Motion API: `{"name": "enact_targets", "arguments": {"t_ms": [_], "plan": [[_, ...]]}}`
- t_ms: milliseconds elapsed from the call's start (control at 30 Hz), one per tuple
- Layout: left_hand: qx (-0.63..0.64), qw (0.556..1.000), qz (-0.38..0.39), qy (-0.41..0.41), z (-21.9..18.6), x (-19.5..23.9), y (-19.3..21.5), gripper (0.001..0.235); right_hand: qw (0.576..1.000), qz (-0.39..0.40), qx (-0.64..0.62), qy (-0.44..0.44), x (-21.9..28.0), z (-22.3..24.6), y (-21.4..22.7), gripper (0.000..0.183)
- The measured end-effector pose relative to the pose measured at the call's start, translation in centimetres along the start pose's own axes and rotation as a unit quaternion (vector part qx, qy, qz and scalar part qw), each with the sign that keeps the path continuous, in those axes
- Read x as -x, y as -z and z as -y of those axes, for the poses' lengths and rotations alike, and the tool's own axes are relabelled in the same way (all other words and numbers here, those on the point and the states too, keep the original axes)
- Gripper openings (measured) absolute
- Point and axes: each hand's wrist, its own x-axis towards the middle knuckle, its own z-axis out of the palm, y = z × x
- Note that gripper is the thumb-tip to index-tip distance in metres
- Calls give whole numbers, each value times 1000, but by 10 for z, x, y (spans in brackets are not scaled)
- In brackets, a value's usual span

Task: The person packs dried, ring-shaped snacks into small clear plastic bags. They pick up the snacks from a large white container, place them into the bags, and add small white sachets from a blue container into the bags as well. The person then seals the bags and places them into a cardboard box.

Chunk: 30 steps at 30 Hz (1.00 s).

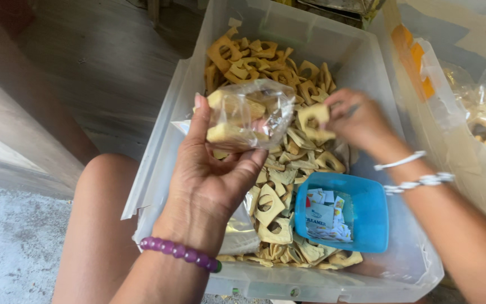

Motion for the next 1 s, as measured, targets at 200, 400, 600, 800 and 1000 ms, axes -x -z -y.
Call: {"name": "enact_targets", "arguments": {"t_ms": [200, 400, 600, 800, 1000], "plan": [[-14, 999, 35, 16, 9, 1, -3, 79, 911, -33, -356, 204, 81, 99, 88, 24], [41, 992, 112, 50, 18, 15, -8, 78, 906, -162, -12, 392, 141, 151, 75, 24], [-62, 963, 253, -63, 28, 20, -7, 84, 893, -183, 41, 410, 155, 166, 81, 24], [-157, 924, 323, -132, 28, 27, -13, 70, 876, -214, 40, 430, 144, 157, 65, 23], [-206, 916, 311, -149, 30, 35, -16, 54, 886, -249, -20, 390, 140, 147, 41, 22]]}}
